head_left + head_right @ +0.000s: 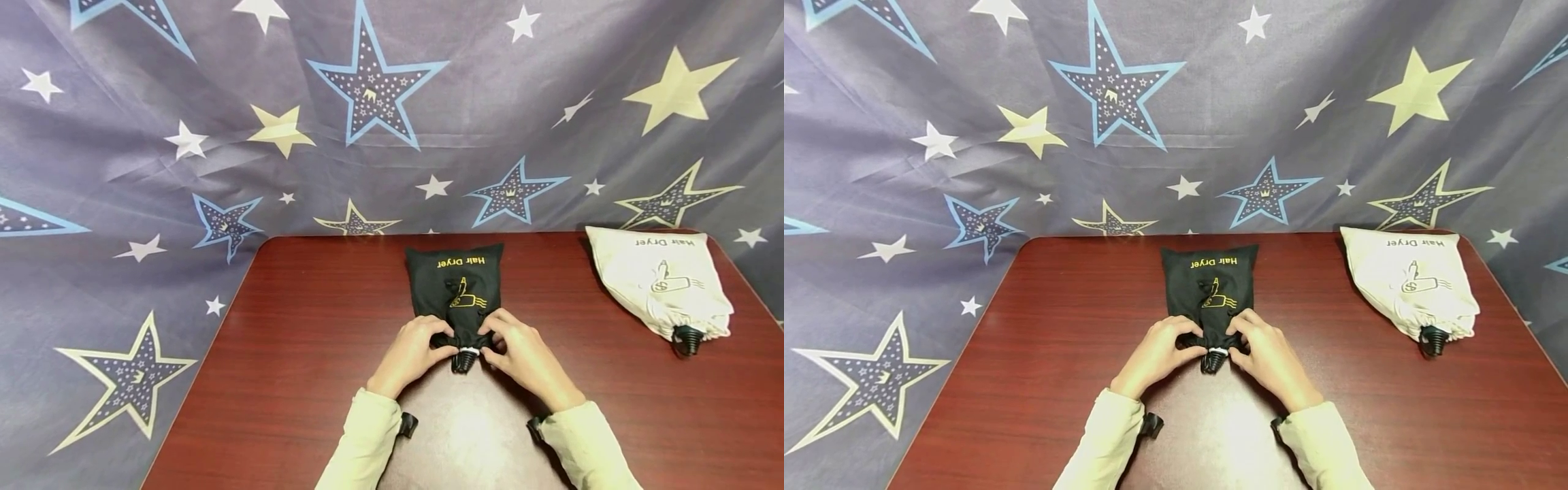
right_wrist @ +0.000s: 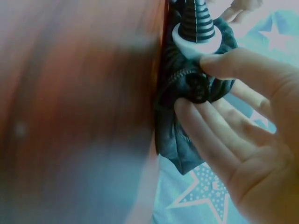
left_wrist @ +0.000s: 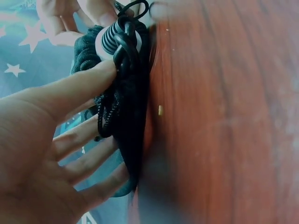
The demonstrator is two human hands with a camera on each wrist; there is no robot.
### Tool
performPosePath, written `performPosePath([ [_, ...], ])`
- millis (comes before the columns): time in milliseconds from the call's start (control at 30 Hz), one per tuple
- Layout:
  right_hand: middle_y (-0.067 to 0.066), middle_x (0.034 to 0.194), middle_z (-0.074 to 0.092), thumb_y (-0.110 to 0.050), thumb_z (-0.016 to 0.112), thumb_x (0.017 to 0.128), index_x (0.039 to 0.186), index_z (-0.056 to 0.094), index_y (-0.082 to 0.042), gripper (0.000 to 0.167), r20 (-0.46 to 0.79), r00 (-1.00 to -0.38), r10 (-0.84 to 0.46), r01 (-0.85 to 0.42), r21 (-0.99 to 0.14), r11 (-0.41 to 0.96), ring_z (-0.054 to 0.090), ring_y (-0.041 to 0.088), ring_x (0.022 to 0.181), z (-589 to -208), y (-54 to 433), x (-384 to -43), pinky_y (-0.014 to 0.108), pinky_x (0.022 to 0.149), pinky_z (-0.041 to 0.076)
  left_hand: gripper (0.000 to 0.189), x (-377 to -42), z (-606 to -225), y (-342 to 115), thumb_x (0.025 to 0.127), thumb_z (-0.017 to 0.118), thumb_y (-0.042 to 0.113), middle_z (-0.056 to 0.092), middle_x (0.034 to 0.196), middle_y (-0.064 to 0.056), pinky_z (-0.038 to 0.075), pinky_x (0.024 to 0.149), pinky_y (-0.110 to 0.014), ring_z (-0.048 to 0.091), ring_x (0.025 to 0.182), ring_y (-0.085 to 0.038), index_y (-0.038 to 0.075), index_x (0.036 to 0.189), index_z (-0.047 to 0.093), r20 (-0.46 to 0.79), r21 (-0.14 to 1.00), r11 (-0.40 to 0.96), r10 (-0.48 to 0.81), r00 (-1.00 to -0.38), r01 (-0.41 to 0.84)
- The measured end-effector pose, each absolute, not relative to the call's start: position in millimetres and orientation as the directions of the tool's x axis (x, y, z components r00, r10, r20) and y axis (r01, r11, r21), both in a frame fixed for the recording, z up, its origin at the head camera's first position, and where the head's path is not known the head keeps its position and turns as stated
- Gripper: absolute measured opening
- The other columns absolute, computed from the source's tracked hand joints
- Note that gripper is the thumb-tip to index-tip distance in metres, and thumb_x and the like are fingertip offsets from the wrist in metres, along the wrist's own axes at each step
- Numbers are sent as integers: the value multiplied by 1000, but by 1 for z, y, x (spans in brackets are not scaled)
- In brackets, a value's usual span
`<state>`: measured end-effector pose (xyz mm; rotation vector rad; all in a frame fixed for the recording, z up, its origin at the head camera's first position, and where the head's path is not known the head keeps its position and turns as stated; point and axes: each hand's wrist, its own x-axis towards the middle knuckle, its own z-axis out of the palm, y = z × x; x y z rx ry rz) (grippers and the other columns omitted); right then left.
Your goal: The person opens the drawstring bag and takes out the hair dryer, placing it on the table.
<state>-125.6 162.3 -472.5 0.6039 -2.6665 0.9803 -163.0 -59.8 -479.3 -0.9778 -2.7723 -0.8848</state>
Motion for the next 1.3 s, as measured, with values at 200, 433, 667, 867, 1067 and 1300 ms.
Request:
performPosePath([
  [200,-4,92,59,-2,76,71,86,63,-16,24,359,-899,-252,-417,-520,746,63,8,71,-471,161,-125,27,62,52,12,-163,-478,-58,82,82,23,69,90,8,51,86,-24,65,90,-9,18,90,75,249,478,640,557,-792,601],
  [433,-7,85,56,-4,76,66,79,58,-19,26,377,-899,-221,-399,-499,769,60,6,66,-472,158,-126,26,56,46,10,-161,-477,-58,81,80,20,68,89,8,52,83,-24,64,88,-9,18,89,74,243,469,652,553,-797,596],
  [667,-6,85,54,-6,77,65,78,56,-18,28,363,-910,-199,-372,-507,778,57,7,65,-473,156,-126,25,55,44,11,-161,-479,-58,80,81,23,67,87,10,52,80,-24,62,86,-8,20,88,75,229,475,662,543,-808,580],
  [867,-5,87,55,-3,75,65,79,55,-16,28,349,-917,-193,-364,-534,763,58,9,67,-471,158,-126,25,56,45,10,-160,-477,-55,79,80,27,66,86,12,53,78,-27,63,86,-8,23,86,74,219,460,695,514,-829,552],
  [1067,-6,88,56,-3,75,64,78,55,-18,28,345,-918,-193,-363,-542,758,58,8,68,-473,160,-127,25,56,45,10,-159,-475,-55,78,80,29,67,85,12,53,75,-28,63,84,-9,23,85,74,217,458,704,504,-836,543],
  [1300,-6,88,56,-3,74,64,78,54,-18,29,329,-925,-189,-352,-560,750,58,7,66,-473,159,-127,25,55,44,10,-160,-474,-58,78,80,28,66,86,13,53,75,-28,63,84,-8,24,84,74,194,469,708,501,-844,528],
])
